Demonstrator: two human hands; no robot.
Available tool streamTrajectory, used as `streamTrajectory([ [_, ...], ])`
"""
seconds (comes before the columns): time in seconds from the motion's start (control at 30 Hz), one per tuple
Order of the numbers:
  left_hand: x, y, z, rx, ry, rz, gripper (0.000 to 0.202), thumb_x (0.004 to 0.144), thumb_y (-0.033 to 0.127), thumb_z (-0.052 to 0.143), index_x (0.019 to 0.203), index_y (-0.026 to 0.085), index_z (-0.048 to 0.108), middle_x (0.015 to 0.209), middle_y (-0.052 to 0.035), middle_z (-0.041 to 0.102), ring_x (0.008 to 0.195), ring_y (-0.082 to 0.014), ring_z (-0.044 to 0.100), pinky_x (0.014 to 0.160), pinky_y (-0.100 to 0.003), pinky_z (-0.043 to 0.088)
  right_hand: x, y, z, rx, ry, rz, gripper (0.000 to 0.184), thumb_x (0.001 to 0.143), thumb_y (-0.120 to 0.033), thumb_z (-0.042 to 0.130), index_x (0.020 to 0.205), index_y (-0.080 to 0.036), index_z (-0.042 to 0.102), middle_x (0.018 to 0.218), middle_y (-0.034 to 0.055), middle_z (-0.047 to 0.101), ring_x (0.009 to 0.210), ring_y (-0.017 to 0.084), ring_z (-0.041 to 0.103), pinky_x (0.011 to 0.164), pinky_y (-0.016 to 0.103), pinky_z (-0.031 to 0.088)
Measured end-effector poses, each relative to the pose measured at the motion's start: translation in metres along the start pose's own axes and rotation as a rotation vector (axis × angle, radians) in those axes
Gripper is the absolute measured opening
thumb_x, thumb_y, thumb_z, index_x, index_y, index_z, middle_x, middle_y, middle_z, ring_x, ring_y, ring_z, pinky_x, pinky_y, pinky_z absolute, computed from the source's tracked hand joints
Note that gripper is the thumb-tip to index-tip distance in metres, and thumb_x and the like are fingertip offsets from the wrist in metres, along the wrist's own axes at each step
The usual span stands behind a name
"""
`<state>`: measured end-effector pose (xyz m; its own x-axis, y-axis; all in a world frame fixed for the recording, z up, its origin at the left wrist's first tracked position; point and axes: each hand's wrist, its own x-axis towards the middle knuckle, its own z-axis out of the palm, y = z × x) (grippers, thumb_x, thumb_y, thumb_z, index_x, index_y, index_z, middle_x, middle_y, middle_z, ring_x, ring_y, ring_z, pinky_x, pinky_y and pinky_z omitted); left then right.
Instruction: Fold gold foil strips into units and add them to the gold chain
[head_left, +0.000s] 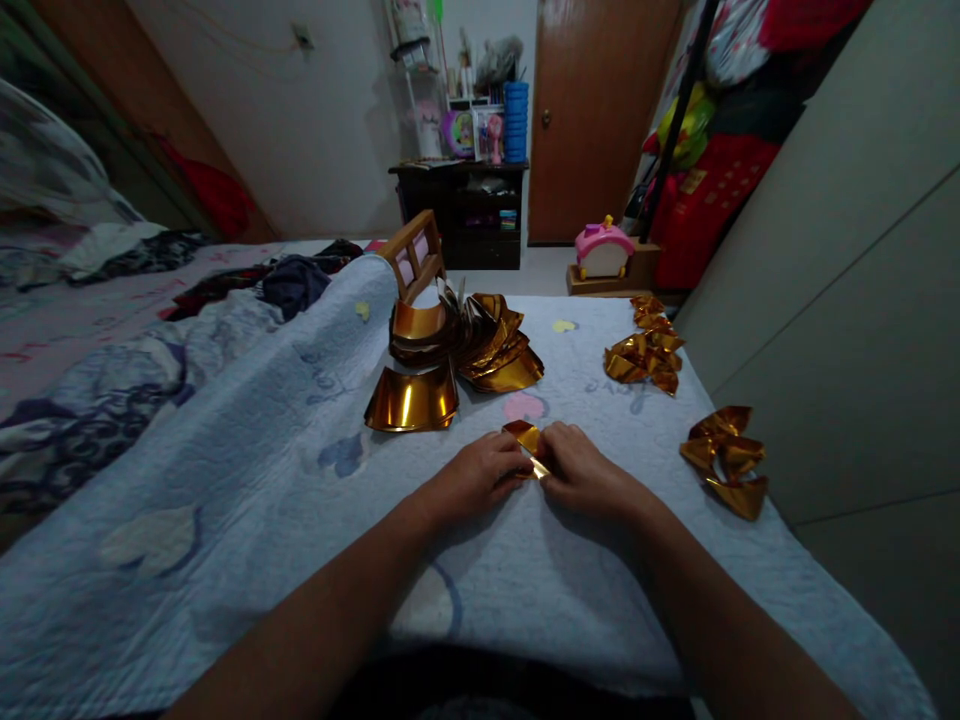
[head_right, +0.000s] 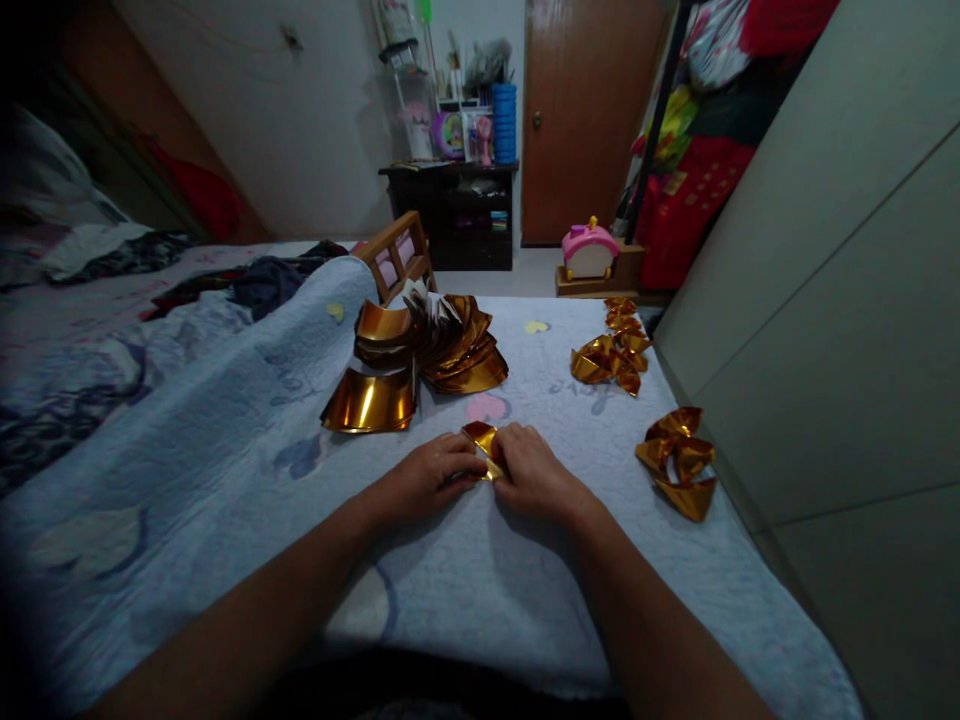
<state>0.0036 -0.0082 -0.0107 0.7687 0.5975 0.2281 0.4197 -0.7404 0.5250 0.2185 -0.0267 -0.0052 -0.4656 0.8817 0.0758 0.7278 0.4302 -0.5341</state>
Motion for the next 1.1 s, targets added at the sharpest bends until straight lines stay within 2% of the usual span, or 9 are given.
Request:
streamTrajectory([
  [0.17, -0.0003, 0.005, 0.0012, 0.114, 0.02, 0.051, 0.019, 0.099, 0.021, 0.054, 0.109, 0.019, 0.071, 0.101, -0.0074, 0.07, 0.095, -0.0195, 0.064, 0.083, -0.032, 0.051, 0.001, 0.0006, 0.0024, -0.041, 0.002, -0.04, 0.006, 0.085, -0.016, 0.059, 0.089, -0.019, 0.056, 0.094, 0.0065, 0.06, 0.087, 0.021, 0.05, 0.08, 0.034, 0.039],
  [0.33, -0.0017, 0.0067, 0.0025, 0.228, 0.017, 0.054, 0.018, 0.096, 0.015, 0.055, 0.104, 0.019, 0.071, 0.098, -0.0068, 0.071, 0.089, -0.0201, 0.065, 0.077, -0.031, 0.05, 0.0015, -0.0019, 0.0013, -0.068, -0.016, -0.015, 0.01, 0.084, -0.021, 0.067, 0.087, -0.019, 0.057, 0.094, 0.0061, 0.058, 0.088, 0.021, 0.05, 0.079, 0.033, 0.039],
  [0.53, -0.0026, 0.0014, 0.007, 0.102, 0.085, 0.004, 0.017, 0.092, 0.013, 0.06, 0.105, 0.019, 0.07, 0.1, -0.0063, 0.07, 0.093, -0.0198, 0.063, 0.081, -0.032, 0.051, 0.0026, -0.001, 0.0023, -0.036, -0.012, -0.027, 0.004, 0.09, -0.019, 0.064, 0.089, -0.018, 0.061, 0.095, 0.0062, 0.058, 0.088, 0.02, 0.05, 0.08, 0.033, 0.039],
  [0.7, -0.001, 0.0025, 0.0031, 0.098, 0.077, -0.012, 0.014, 0.092, 0.015, 0.061, 0.099, 0.019, 0.071, 0.098, -0.0071, 0.066, 0.094, -0.0204, 0.06, 0.084, -0.034, 0.051, 0.002, -0.0029, 0.0003, -0.029, -0.022, -0.031, 0.006, 0.09, -0.013, 0.06, 0.087, -0.018, 0.061, 0.094, 0.0061, 0.058, 0.088, 0.019, 0.05, 0.081, 0.033, 0.039],
  [0.93, -0.0025, -0.001, -0.003, 0.031, 0.016, 0.03, 0.019, 0.091, 0.014, 0.062, 0.107, 0.02, 0.071, 0.106, -0.0074, 0.068, 0.103, -0.0206, 0.061, 0.091, -0.036, 0.052, -0.0009, -0.0049, 0.0007, -0.055, -0.02, -0.04, 0.012, 0.082, -0.008, 0.061, 0.086, -0.019, 0.064, 0.094, 0.0061, 0.057, 0.089, 0.02, 0.05, 0.081, 0.033, 0.039],
  [1.1, -0.0018, -0.0025, 0.0004, -0.024, 0.061, 0.058, 0.026, 0.088, 0.007, 0.062, 0.109, 0.02, 0.069, 0.108, -0.0064, 0.068, 0.106, -0.0206, 0.061, 0.095, -0.037, 0.052, -0.0011, -0.0047, 0.0011, -0.077, -0.007, -0.07, 0.013, 0.083, -0.009, 0.06, 0.088, -0.018, 0.066, 0.094, 0.0067, 0.058, 0.088, 0.02, 0.05, 0.081, 0.033, 0.04],
])
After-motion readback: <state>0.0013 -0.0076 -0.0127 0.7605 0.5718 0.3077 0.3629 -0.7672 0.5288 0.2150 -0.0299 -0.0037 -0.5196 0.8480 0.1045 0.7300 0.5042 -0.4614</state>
